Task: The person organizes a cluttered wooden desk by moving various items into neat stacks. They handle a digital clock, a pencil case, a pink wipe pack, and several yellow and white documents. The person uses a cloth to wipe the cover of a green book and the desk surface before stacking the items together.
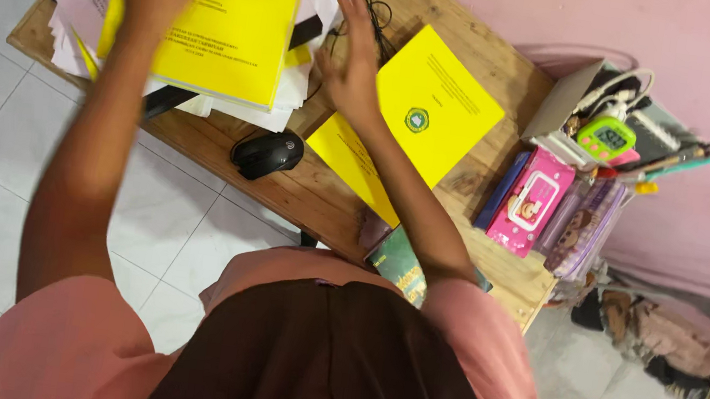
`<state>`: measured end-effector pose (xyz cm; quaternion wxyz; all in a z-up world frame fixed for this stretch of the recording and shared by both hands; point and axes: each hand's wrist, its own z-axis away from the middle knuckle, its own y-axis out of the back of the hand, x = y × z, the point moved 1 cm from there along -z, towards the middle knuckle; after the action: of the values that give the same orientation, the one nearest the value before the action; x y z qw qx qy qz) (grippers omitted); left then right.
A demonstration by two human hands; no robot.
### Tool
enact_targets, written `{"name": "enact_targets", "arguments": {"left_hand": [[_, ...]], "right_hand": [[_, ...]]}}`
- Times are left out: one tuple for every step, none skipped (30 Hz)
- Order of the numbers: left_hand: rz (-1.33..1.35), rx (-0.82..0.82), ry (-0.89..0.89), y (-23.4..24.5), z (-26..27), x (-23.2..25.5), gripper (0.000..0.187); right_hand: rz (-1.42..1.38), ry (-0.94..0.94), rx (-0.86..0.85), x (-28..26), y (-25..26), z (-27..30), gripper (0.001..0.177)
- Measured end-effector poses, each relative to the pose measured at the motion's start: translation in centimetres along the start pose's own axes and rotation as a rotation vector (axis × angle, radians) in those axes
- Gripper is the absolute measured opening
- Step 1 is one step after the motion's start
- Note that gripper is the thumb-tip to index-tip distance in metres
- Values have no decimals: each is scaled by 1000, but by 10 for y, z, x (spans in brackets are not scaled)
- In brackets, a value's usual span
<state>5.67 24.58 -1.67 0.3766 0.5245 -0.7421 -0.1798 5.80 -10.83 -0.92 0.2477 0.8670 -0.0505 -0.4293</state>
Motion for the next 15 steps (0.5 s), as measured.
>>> {"name": "enact_targets", "arguments": {"left_hand": [[216, -103, -35, 3, 21, 48, 35], [465, -216, -21, 0, 40, 101, 57], [478, -543, 123, 2, 69, 150, 57], [475, -873, 255, 6, 99, 192, 57], [600, -986, -21, 5, 110, 220, 96], [343, -1097, -160, -4, 122, 237, 115], [77, -1185, -299, -18, 130, 244, 134], [52, -1165, -271, -32, 139, 245, 130], [27, -1145, -244, -46, 148, 242, 127], [11, -1124, -219, -61, 157, 239, 124], [59, -1096, -172, -71, 164, 234, 123], [109, -1063, -122, -80, 167, 229, 122], [159, -1030, -70, -86, 167, 223, 121], [192, -1005, -102, -87, 169, 216, 121], [225, -980, -132, -87, 166, 209, 121]], "right_hand": [[35, 27, -59, -16, 27, 29, 78], [71, 60, -111, -31, 53, 55, 77], [299, -54, -214, -46, 74, 86, 70], [377, -195, -335, -58, 92, 113, 77], [579, -350, -481, -66, 108, 138, 82], [639, -506, -582, -69, 120, 156, 91], [693, -666, -682, -67, 127, 171, 100], [708, -693, -647, -67, 133, 188, 99], [724, -720, -612, -66, 137, 204, 98], [746, -751, -577, -61, 141, 218, 97], [741, -759, -525, -54, 139, 229, 98], [743, -760, -474, -46, 136, 235, 99], [745, -760, -422, -38, 133, 241, 100], [703, -745, -393, -30, 129, 247, 99], [661, -729, -363, -21, 124, 250, 98]]}}
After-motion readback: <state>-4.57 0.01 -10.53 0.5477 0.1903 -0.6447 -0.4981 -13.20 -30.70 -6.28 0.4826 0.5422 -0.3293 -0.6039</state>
